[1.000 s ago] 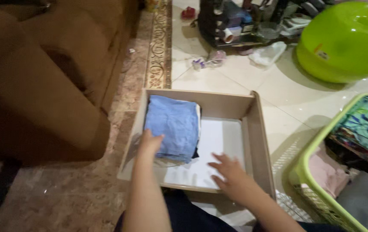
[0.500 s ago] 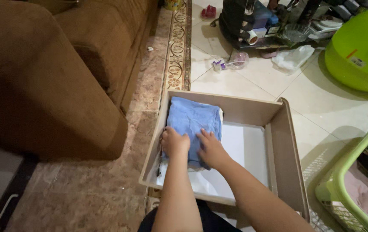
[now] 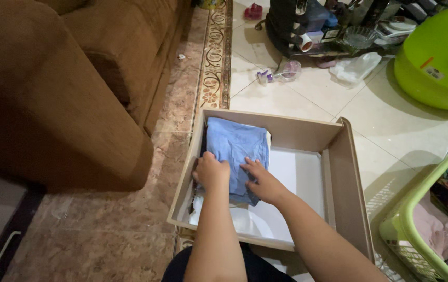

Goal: The person transfers folded clothes from a drawer into a laundry basket, then wipes the inside of the drawer with a cloth.

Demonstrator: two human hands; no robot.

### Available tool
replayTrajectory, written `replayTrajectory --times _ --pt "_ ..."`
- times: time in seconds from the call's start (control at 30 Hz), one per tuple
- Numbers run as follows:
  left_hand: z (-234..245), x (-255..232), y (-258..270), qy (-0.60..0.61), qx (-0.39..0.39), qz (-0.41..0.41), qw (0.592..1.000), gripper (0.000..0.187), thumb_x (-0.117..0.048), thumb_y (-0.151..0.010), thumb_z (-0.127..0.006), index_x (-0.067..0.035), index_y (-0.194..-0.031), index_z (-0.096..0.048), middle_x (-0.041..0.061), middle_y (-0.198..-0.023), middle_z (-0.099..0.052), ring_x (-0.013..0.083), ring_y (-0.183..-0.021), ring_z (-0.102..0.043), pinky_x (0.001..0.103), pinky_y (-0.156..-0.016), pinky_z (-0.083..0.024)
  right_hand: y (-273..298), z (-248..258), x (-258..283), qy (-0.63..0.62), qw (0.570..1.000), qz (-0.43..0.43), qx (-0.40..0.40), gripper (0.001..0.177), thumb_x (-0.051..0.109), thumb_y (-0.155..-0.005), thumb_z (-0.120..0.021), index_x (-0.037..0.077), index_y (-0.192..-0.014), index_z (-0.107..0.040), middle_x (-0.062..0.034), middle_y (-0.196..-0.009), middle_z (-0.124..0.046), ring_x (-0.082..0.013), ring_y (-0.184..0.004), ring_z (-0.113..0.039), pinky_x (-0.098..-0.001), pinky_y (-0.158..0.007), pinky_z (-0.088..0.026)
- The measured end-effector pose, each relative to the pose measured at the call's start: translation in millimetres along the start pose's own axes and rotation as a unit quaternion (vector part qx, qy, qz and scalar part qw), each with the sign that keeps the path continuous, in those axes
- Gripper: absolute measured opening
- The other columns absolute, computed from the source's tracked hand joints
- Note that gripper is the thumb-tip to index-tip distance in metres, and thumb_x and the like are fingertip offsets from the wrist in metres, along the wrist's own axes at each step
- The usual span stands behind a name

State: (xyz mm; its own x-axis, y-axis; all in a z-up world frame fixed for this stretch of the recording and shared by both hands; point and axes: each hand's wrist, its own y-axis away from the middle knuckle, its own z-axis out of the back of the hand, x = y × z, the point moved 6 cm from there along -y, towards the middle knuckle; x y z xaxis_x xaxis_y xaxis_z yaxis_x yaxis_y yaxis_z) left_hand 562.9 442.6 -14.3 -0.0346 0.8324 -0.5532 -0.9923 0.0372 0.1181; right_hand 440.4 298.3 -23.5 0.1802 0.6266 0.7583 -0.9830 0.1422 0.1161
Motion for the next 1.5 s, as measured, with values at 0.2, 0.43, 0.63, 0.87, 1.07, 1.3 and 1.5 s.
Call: replayTrajectory --times 0.2,0.43,0.63,0.87,1.07,1.3,1.5 --pt "-23.3 -1.2 -16.5 0.252 0.055 0.006 0.966 0.064 -0.043 -0.071 -0.083 -0.001 -0.114 -0.063 0.025 -0.112 -0.069 0.0433 -0.108 -0.067 0.048 -0.095 -0.053 4.9 1.1 -1.9 0.014 1.000 -0.001 -0.017 0.063 0.005 -0.086 -0.066 0.014 -0.146 -0.051 -0.0114 -0.167 -0.028 -0.0410 -0.155 -0.016 -0.0485 -0.124 -0.023" --pt "-41.3 -14.6 -17.4 0.235 0.050 -0.075 0.968 0.065 -0.040 -0.076 -0.079 0.004 -0.121 -0.060 0.031 -0.120 -0.067 0.0468 -0.113 -0.065 0.049 -0.099 -0.051 1.6 0.9 -13.9 -0.006 0.998 0.011 -0.054 0.052 0.003 -0.087 -0.064 0.010 -0.138 -0.057 -0.0132 -0.164 -0.036 -0.0379 -0.154 -0.026 -0.0447 -0.123 -0.025" --pt "-36.0 -20.3 -9.5 0.294 0.105 -0.022 0.950 0.072 -0.028 -0.091 -0.065 -0.008 -0.153 -0.034 0.030 -0.128 -0.064 0.0459 -0.119 -0.062 0.050 -0.101 -0.048 2.1 7.6 -9.2 -0.025 0.995 0.007 -0.095 0.040 0.001 -0.090 -0.059 0.008 -0.130 -0.065 -0.0116 -0.157 -0.049 -0.0355 -0.151 -0.036 -0.0419 -0.122 -0.031" --pt "-3.7 -64.2 13.2 0.553 0.238 -0.067 0.796 0.060 -0.011 -0.097 -0.057 -0.014 -0.155 -0.040 0.012 -0.143 -0.061 0.0224 -0.128 -0.059 0.037 -0.107 -0.045 7.1 36.1 -24.7 -0.131 0.955 -0.058 -0.259 0.034 0.004 -0.093 -0.058 0.008 -0.126 -0.066 -0.0152 -0.120 -0.069 -0.0282 -0.112 -0.067 -0.0387 -0.098 -0.053" --pt "49.6 -85.8 41.9 0.681 0.346 -0.046 0.643 0.062 -0.017 -0.098 -0.058 -0.013 -0.156 -0.038 0.012 -0.144 -0.058 0.0240 -0.127 -0.057 0.040 -0.108 -0.046 -2.9 49.4 -83.9 -0.393 0.847 -0.038 -0.356 0.039 0.019 -0.104 -0.053 0.000 -0.137 -0.056 -0.0184 -0.131 -0.065 -0.0264 -0.115 -0.065 -0.0407 -0.099 -0.054" --pt "65.6 -100.0 60.7 0.714 0.420 -0.051 0.558 0.063 -0.024 -0.100 -0.061 -0.008 -0.156 -0.039 0.013 -0.144 -0.057 0.0249 -0.127 -0.057 0.041 -0.108 -0.046 -30.1 33.0 -81.1 -0.626 0.748 -0.093 -0.202 0.054 0.038 -0.102 -0.047 0.002 -0.141 -0.051 -0.0200 -0.138 -0.061 -0.0323 -0.123 -0.062 -0.0478 -0.103 -0.052" --pt "40.8 -92.6 60.1 0.629 0.459 -0.010 0.627 0.061 -0.027 -0.096 -0.063 -0.010 -0.151 -0.044 0.013 -0.139 -0.061 0.0262 -0.121 -0.062 0.044 -0.101 -0.052 26.0 72.8 -29.5 -0.682 0.708 -0.063 -0.174 0.068 0.055 -0.101 -0.043 0.003 -0.145 -0.046 -0.0214 -0.144 -0.058 -0.0373 -0.129 -0.059 -0.0538 -0.105 -0.050"
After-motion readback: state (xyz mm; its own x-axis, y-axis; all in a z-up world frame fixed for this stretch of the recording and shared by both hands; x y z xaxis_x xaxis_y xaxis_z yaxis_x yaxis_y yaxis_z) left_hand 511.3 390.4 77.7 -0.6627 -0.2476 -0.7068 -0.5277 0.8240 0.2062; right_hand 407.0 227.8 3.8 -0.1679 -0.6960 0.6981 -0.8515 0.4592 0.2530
